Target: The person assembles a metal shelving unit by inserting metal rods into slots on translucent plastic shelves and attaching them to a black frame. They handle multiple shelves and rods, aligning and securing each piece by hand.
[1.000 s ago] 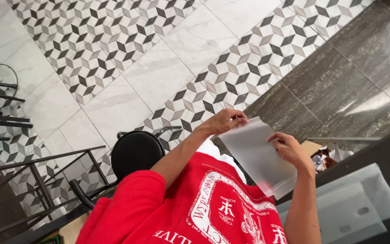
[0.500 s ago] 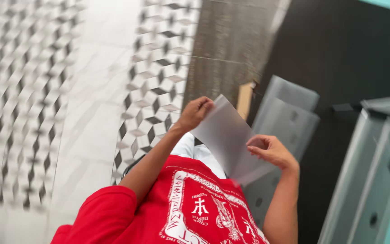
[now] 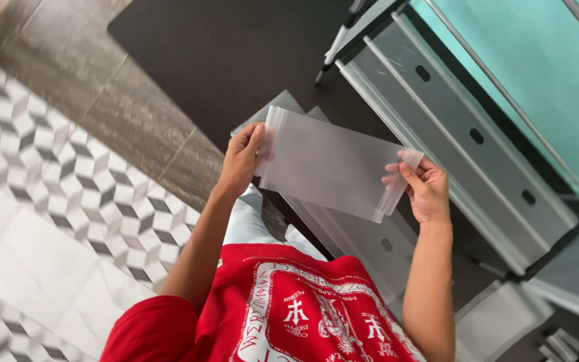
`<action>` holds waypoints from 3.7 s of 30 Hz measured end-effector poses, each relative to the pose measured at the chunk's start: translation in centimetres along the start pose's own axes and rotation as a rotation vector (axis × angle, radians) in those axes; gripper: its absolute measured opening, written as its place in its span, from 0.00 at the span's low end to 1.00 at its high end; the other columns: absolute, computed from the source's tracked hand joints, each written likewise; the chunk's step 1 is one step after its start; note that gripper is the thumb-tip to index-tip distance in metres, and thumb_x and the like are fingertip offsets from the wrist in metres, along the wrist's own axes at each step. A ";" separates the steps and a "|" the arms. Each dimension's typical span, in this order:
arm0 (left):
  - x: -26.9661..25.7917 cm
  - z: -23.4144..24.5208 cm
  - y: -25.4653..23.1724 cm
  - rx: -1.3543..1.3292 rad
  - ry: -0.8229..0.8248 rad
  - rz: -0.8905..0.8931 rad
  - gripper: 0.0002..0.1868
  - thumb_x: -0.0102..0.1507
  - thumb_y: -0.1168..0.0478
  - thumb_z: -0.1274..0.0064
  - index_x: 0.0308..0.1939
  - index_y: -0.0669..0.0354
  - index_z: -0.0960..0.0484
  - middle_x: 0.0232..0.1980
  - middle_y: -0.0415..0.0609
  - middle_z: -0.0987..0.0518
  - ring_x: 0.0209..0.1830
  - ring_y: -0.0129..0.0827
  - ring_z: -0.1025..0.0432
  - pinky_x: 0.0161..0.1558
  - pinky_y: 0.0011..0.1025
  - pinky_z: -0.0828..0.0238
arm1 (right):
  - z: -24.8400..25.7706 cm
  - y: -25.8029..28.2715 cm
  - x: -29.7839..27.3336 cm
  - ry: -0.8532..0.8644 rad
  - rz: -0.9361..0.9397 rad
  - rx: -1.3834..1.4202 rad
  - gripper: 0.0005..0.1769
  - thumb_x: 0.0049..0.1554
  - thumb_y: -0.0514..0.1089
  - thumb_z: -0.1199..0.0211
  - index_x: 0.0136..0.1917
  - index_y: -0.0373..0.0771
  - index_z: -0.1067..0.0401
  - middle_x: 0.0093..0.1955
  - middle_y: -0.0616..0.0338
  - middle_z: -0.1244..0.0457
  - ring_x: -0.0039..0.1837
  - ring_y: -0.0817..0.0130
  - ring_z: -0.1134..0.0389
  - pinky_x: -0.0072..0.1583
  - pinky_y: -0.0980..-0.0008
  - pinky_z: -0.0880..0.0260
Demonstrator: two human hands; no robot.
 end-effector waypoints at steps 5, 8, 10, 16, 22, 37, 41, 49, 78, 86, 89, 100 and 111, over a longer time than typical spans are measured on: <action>5.9 0.7 -3.1 0.011 0.296 0.126 0.22 0.74 0.52 0.59 0.64 0.63 0.23 0.47 0.42 0.19 0.45 0.23 0.25 0.50 0.26 0.25 | -2.8 1.1 0.4 -0.236 0.019 -0.039 0.19 0.62 0.44 0.34 0.64 0.35 0.27 0.50 0.49 0.29 0.45 0.62 0.25 0.45 0.68 0.23; 8.2 1.6 -4.5 0.170 0.458 0.045 0.24 0.75 0.51 0.57 0.67 0.65 0.23 0.52 0.48 0.17 0.51 0.28 0.23 0.55 0.31 0.25 | -5.1 1.5 0.8 -0.271 0.043 -0.045 0.19 0.64 0.45 0.36 0.65 0.35 0.29 0.51 0.49 0.29 0.46 0.62 0.25 0.46 0.67 0.23; 9.2 2.3 -5.3 0.233 0.506 0.024 0.25 0.74 0.51 0.57 0.67 0.65 0.23 0.54 0.50 0.16 0.53 0.31 0.22 0.57 0.33 0.25 | -6.7 1.7 1.2 -0.277 0.062 -0.070 0.19 0.65 0.45 0.37 0.66 0.34 0.29 0.51 0.48 0.30 0.46 0.62 0.26 0.46 0.67 0.24; 10.6 3.9 -6.5 0.176 0.546 0.091 0.25 0.73 0.51 0.59 0.69 0.62 0.28 0.58 0.48 0.18 0.57 0.31 0.23 0.60 0.36 0.25 | -10.0 1.6 2.1 -0.323 0.069 -0.036 0.19 0.67 0.45 0.41 0.68 0.34 0.30 0.51 0.48 0.30 0.46 0.62 0.26 0.47 0.66 0.25; 10.6 4.8 -7.7 0.284 0.563 0.008 0.19 0.74 0.58 0.58 0.60 0.67 0.20 0.51 0.50 0.15 0.49 0.29 0.21 0.55 0.31 0.22 | -12.2 3.1 0.7 -0.423 0.105 -0.055 0.20 0.67 0.45 0.41 0.69 0.34 0.31 0.51 0.48 0.30 0.46 0.63 0.27 0.47 0.66 0.25; 8.0 -0.1 -14.9 0.129 0.587 -0.318 0.13 0.72 0.67 0.48 0.58 0.71 0.18 0.48 0.50 0.15 0.46 0.27 0.22 0.50 0.24 0.23 | -10.6 12.9 -3.7 -0.733 0.513 -0.575 0.14 0.69 0.43 0.35 0.64 0.34 0.27 0.60 0.62 0.40 0.43 0.76 0.38 0.42 0.74 0.40; 7.4 -3.3 -20.3 0.318 0.566 -0.674 0.10 0.74 0.70 0.52 0.57 0.69 0.19 0.43 0.47 0.18 0.39 0.21 0.29 0.39 0.19 0.35 | -11.2 19.6 -1.5 -0.625 0.713 -0.328 0.16 0.71 0.49 0.38 0.62 0.36 0.36 0.62 0.60 0.37 0.45 0.70 0.26 0.45 0.75 0.26; 8.3 -9.8 -27.7 0.354 0.382 -1.141 0.09 0.77 0.72 0.58 0.59 0.69 0.26 0.51 0.50 0.23 0.35 0.22 0.33 0.35 0.18 0.38 | -7.4 29.7 11.8 -0.395 1.066 -0.431 0.06 0.75 0.37 0.36 0.61 0.31 0.29 0.55 0.54 0.32 0.53 0.60 0.25 0.51 0.66 0.28; 18.4 -15.5 -29.7 0.643 -0.023 -1.417 0.07 0.81 0.71 0.57 0.62 0.66 0.26 0.49 0.50 0.23 0.38 0.25 0.30 0.37 0.23 0.34 | -2.8 34.3 31.1 -0.233 1.046 -0.670 0.07 0.74 0.39 0.39 0.60 0.32 0.30 0.55 0.55 0.30 0.57 0.62 0.21 0.50 0.68 0.18; 18.5 -14.7 -28.9 0.574 -0.003 -1.272 0.08 0.79 0.71 0.56 0.61 0.67 0.25 0.47 0.48 0.24 0.32 0.21 0.34 0.30 0.21 0.41 | -2.7 33.4 30.9 -0.128 0.960 -0.626 0.08 0.72 0.36 0.41 0.63 0.31 0.32 0.59 0.52 0.31 0.58 0.59 0.23 0.52 0.64 0.21; 18.5 -14.6 -28.8 0.488 0.033 -1.222 0.10 0.80 0.69 0.58 0.63 0.67 0.26 0.48 0.47 0.24 0.34 0.19 0.34 0.30 0.20 0.40 | -2.6 33.8 31.0 -0.125 0.957 -0.699 0.07 0.74 0.36 0.43 0.63 0.31 0.31 0.60 0.52 0.31 0.59 0.59 0.23 0.53 0.64 0.21; 18.6 -14.7 -28.8 0.450 0.061 -1.210 0.10 0.81 0.68 0.57 0.65 0.67 0.27 0.48 0.46 0.25 0.36 0.17 0.34 0.30 0.18 0.39 | -3.0 34.2 31.4 -0.130 0.888 -0.686 0.07 0.74 0.38 0.43 0.61 0.32 0.32 0.57 0.53 0.32 0.58 0.58 0.23 0.51 0.63 0.21; 18.4 -15.5 -28.5 0.493 0.069 -1.222 0.11 0.80 0.68 0.56 0.65 0.68 0.27 0.47 0.47 0.26 0.37 0.19 0.31 0.30 0.19 0.37 | -3.4 34.1 31.3 -0.177 0.903 -0.688 0.07 0.72 0.38 0.42 0.59 0.32 0.30 0.55 0.54 0.30 0.54 0.60 0.23 0.48 0.64 0.20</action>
Point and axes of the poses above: each hand's wrist, its own x-axis towards the middle knuckle, its own z-axis out of the back of the hand, y = z × x, the point moved 2 cm from there along x, towards the middle knuckle
